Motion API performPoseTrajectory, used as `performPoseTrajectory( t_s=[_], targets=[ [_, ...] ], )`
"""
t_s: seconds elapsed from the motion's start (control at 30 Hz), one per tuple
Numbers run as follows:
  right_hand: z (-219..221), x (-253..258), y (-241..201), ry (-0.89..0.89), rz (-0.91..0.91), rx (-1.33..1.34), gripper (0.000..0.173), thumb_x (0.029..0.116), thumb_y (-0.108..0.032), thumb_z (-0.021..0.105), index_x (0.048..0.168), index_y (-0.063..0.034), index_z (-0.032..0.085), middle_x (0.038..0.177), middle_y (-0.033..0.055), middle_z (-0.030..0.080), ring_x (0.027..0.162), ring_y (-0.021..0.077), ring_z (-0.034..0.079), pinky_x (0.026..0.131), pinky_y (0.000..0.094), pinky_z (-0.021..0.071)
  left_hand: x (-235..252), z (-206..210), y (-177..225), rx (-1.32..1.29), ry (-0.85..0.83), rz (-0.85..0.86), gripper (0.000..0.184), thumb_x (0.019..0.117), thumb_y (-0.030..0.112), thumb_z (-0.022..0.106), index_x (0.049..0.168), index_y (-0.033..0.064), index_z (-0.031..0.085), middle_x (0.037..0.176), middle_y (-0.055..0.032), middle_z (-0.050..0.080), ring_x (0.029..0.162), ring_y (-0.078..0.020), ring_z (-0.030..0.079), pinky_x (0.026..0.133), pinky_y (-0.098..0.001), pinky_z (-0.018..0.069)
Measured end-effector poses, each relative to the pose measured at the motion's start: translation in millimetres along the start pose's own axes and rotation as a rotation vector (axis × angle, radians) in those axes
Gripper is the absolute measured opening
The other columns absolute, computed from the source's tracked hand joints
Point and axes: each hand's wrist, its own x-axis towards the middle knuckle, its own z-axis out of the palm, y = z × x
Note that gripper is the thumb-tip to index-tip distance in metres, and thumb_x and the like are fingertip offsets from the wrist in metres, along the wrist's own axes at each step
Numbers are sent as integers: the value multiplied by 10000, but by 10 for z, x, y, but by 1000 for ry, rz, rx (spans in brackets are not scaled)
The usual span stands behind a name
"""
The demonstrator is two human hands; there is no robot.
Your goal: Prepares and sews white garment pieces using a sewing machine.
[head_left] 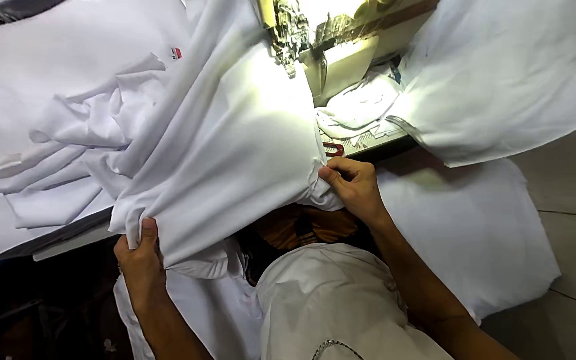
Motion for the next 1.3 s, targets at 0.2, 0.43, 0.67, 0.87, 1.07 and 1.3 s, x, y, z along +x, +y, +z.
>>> performPoseTrajectory(
  t_s=[0.2,0.43,0.67,0.87,1.07,1.3],
  targets=[
    [4,124,-88,14,4,18,148,992,-181,681,928,-62,742,781,-28,693,630,-2,599,566,172,505,120,5,103,-50,-14,59,103,1034,201,567,1089,115,583,846,157,667,780,51,673,754,-178,588],
    [-28,426,-240,-13,-10,42,202,1020,-251,657,917,-88,716,681,-14,624,523,35,538,459,181,444,405,-42,308,-19,-15,128,170,1014,329,628,1113,193,599,874,162,661,782,32,661,738,-203,579],
    [-89,692,-346,-28,-47,8,209,1035,-228,632,910,-69,682,672,1,594,507,44,507,454,182,419,712,-14,617,22,0,219,179,1008,360,643,1120,237,576,912,202,623,801,79,623,752,-168,544],
    [-120,1033,-312,-36,-110,-65,214,1013,-247,654,882,-88,710,704,-44,638,588,-3,554,555,185,460,1121,-20,720,66,-11,281,320,1003,438,639,1223,214,581,1051,170,659,950,57,657,892,-217,558],
    [-182,1157,-351,-49,-151,-105,223,1007,-247,657,845,-96,689,661,-58,583,555,-8,499,527,179,410,1413,65,855,101,-20,336,329,996,424,649,1204,175,596,1037,150,660,945,32,656,897,-249,559],
    [-310,1267,-328,-246,-73,131,225,965,-185,657,759,-105,613,619,-44,551,535,31,515,508,203,423,1532,73,812,169,-44,343,316,982,450,656,1142,184,598,944,163,619,840,66,615,813,-209,537]
  ],
)
